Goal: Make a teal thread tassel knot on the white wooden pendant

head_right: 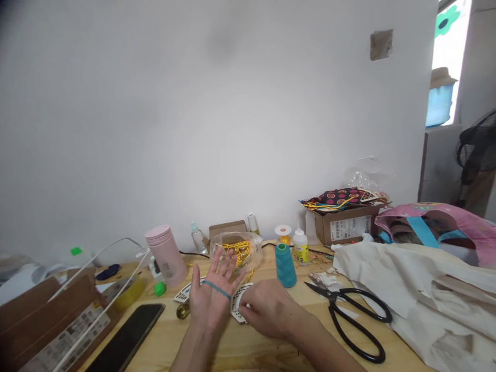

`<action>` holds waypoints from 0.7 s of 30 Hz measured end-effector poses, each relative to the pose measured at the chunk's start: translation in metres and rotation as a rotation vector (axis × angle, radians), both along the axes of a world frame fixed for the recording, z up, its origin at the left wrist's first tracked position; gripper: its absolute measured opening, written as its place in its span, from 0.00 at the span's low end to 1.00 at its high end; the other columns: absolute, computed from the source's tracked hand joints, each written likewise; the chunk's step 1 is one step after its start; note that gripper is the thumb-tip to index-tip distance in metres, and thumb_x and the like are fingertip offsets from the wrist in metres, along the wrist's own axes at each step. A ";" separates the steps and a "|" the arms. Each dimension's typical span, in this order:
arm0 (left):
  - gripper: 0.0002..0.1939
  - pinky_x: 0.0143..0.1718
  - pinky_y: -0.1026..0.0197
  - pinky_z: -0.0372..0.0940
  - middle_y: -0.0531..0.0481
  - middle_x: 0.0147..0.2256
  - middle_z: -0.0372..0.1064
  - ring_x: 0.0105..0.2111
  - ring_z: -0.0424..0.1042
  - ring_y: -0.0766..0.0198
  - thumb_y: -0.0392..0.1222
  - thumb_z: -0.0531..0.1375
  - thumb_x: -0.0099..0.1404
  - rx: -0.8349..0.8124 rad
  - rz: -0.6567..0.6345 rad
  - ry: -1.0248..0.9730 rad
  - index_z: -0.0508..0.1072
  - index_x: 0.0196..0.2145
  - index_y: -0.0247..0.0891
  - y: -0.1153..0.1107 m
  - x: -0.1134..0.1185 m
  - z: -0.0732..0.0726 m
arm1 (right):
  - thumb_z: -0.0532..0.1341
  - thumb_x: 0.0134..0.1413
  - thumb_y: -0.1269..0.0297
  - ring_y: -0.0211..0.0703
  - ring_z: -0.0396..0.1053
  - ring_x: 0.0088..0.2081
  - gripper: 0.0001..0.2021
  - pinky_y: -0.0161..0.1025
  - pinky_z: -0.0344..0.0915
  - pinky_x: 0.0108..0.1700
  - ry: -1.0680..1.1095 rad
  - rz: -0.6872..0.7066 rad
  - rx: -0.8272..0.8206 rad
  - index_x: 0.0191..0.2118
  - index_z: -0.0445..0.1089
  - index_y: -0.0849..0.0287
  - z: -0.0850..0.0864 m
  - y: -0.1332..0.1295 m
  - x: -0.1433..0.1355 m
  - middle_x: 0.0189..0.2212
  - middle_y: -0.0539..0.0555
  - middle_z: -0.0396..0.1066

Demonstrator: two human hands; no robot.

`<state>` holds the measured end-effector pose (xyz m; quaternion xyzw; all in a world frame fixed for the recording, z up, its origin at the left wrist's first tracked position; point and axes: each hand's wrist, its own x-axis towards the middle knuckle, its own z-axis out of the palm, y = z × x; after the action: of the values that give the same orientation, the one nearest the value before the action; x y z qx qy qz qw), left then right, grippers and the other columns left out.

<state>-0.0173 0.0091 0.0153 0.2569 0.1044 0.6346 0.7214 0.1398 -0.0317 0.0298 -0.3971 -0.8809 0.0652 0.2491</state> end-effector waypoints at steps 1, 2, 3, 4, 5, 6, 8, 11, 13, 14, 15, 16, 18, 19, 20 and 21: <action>0.26 0.47 0.39 0.53 0.38 0.50 0.61 0.49 0.61 0.52 0.55 0.49 0.59 -0.013 -0.038 0.005 0.60 0.52 0.40 0.000 0.001 0.000 | 0.53 0.49 0.70 0.35 0.63 0.25 0.10 0.31 0.47 0.25 0.002 -0.004 0.030 0.25 0.70 0.58 0.003 0.000 0.003 0.23 0.48 0.71; 0.26 0.46 0.41 0.55 0.37 0.49 0.62 0.48 0.62 0.52 0.55 0.49 0.59 -0.029 -0.080 0.005 0.61 0.51 0.40 0.000 0.004 0.000 | 0.52 0.51 0.70 0.35 0.64 0.26 0.10 0.31 0.49 0.25 0.014 -0.011 0.044 0.26 0.70 0.57 0.005 0.001 0.005 0.24 0.48 0.71; 0.26 0.45 0.43 0.56 0.37 0.48 0.63 0.48 0.62 0.52 0.56 0.49 0.58 -0.047 -0.120 0.002 0.61 0.51 0.39 -0.001 0.006 0.000 | 0.52 0.53 0.69 0.35 0.65 0.27 0.10 0.31 0.50 0.26 0.031 -0.011 0.055 0.28 0.70 0.57 0.007 0.002 0.008 0.25 0.49 0.72; 0.27 0.44 0.45 0.58 0.36 0.47 0.64 0.47 0.63 0.52 0.56 0.49 0.58 -0.065 -0.159 -0.002 0.63 0.50 0.38 -0.002 0.009 0.000 | 0.52 0.54 0.67 0.36 0.65 0.28 0.10 0.30 0.51 0.28 0.052 0.002 0.069 0.29 0.70 0.57 0.008 0.002 0.010 0.26 0.49 0.72; 0.27 0.42 0.48 0.60 0.36 0.45 0.65 0.45 0.65 0.53 0.57 0.49 0.58 -0.085 -0.204 -0.001 0.64 0.48 0.36 -0.003 0.013 0.001 | 0.52 0.55 0.66 0.36 0.66 0.30 0.10 0.30 0.53 0.29 0.072 0.024 0.087 0.30 0.70 0.57 0.009 0.003 0.012 0.28 0.49 0.72; 0.27 0.39 0.51 0.61 0.36 0.43 0.67 0.43 0.67 0.53 0.58 0.49 0.58 -0.106 -0.259 0.007 0.65 0.46 0.34 -0.006 0.017 0.001 | 0.53 0.55 0.65 0.36 0.66 0.31 0.10 0.30 0.54 0.30 0.088 0.050 0.108 0.31 0.70 0.57 0.010 0.003 0.014 0.29 0.50 0.72; 0.29 0.32 0.57 0.63 0.38 0.36 0.70 0.34 0.70 0.57 0.59 0.47 0.58 -0.135 -0.396 0.026 0.68 0.42 0.31 -0.011 0.025 0.002 | 0.53 0.56 0.64 0.35 0.66 0.33 0.10 0.30 0.54 0.32 0.099 0.088 0.159 0.31 0.70 0.58 0.011 0.004 0.016 0.31 0.50 0.71; 0.33 0.28 0.59 0.62 0.42 0.29 0.71 0.26 0.69 0.61 0.63 0.44 0.56 -0.145 -0.578 0.076 0.69 0.38 0.28 -0.022 0.035 0.001 | 0.55 0.54 0.62 0.35 0.65 0.29 0.09 0.30 0.52 0.28 0.055 0.047 0.226 0.29 0.71 0.57 0.014 0.004 0.019 0.27 0.49 0.69; 0.37 0.33 0.53 0.62 0.40 0.31 0.71 0.30 0.69 0.58 0.66 0.41 0.55 -0.133 -0.630 0.130 0.69 0.39 0.28 -0.028 0.038 0.000 | 0.57 0.52 0.62 0.34 0.63 0.25 0.08 0.31 0.49 0.24 0.036 0.000 0.260 0.28 0.72 0.55 0.015 0.004 0.021 0.23 0.48 0.67; 0.39 0.35 0.50 0.61 0.39 0.33 0.71 0.34 0.68 0.55 0.67 0.40 0.54 -0.127 -0.652 0.164 0.68 0.41 0.28 -0.030 0.038 -0.002 | 0.57 0.52 0.62 0.34 0.63 0.24 0.08 0.31 0.48 0.23 0.041 -0.011 0.270 0.28 0.72 0.55 0.016 0.005 0.021 0.22 0.48 0.67; 0.41 0.38 0.47 0.59 0.38 0.36 0.70 0.38 0.67 0.53 0.68 0.38 0.53 -0.117 -0.677 0.194 0.68 0.42 0.28 -0.031 0.039 -0.003 | 0.58 0.52 0.62 0.34 0.63 0.25 0.07 0.31 0.47 0.23 0.052 -0.012 0.273 0.28 0.72 0.55 0.016 0.005 0.022 0.22 0.48 0.67; 0.44 0.40 0.45 0.57 0.36 0.39 0.69 0.42 0.65 0.51 0.70 0.36 0.51 -0.104 -0.709 0.223 0.67 0.43 0.28 -0.032 0.038 -0.004 | 0.58 0.51 0.62 0.34 0.63 0.25 0.07 0.31 0.48 0.23 0.066 -0.009 0.271 0.28 0.72 0.55 0.017 0.005 0.023 0.23 0.48 0.67; 0.49 0.44 0.44 0.54 0.33 0.45 0.65 0.48 0.59 0.49 0.72 0.33 0.47 -0.065 -0.775 0.282 0.66 0.45 0.27 -0.033 0.038 -0.007 | 0.58 0.51 0.61 0.34 0.64 0.26 0.08 0.31 0.49 0.25 0.093 -0.002 0.254 0.28 0.72 0.56 0.017 0.006 0.023 0.23 0.48 0.68; 0.51 0.45 0.44 0.52 0.33 0.48 0.62 0.50 0.56 0.48 0.73 0.32 0.45 -0.038 -0.802 0.311 0.65 0.46 0.27 -0.033 0.037 -0.008 | 0.59 0.51 0.61 0.34 0.64 0.27 0.07 0.31 0.50 0.25 0.104 0.001 0.240 0.28 0.72 0.56 0.016 0.006 0.023 0.24 0.48 0.68; 0.52 0.46 0.44 0.51 0.33 0.49 0.61 0.52 0.54 0.48 0.73 0.31 0.44 -0.009 -0.825 0.335 0.65 0.47 0.28 -0.032 0.037 -0.008 | 0.59 0.50 0.61 0.34 0.64 0.27 0.07 0.30 0.50 0.25 0.114 0.001 0.224 0.27 0.72 0.57 0.016 0.006 0.023 0.24 0.48 0.68; 0.53 0.47 0.45 0.51 0.33 0.49 0.60 0.53 0.52 0.47 0.74 0.31 0.43 0.019 -0.845 0.358 0.64 0.48 0.28 -0.032 0.037 -0.009 | 0.60 0.49 0.62 0.34 0.64 0.26 0.06 0.30 0.51 0.26 0.126 0.004 0.207 0.27 0.72 0.57 0.017 0.006 0.023 0.24 0.48 0.68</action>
<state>0.0197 -0.0232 0.0066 0.3890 0.1075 0.2311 0.8853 0.1626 -0.0254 0.0465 -0.3625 -0.8663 -0.0005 0.3436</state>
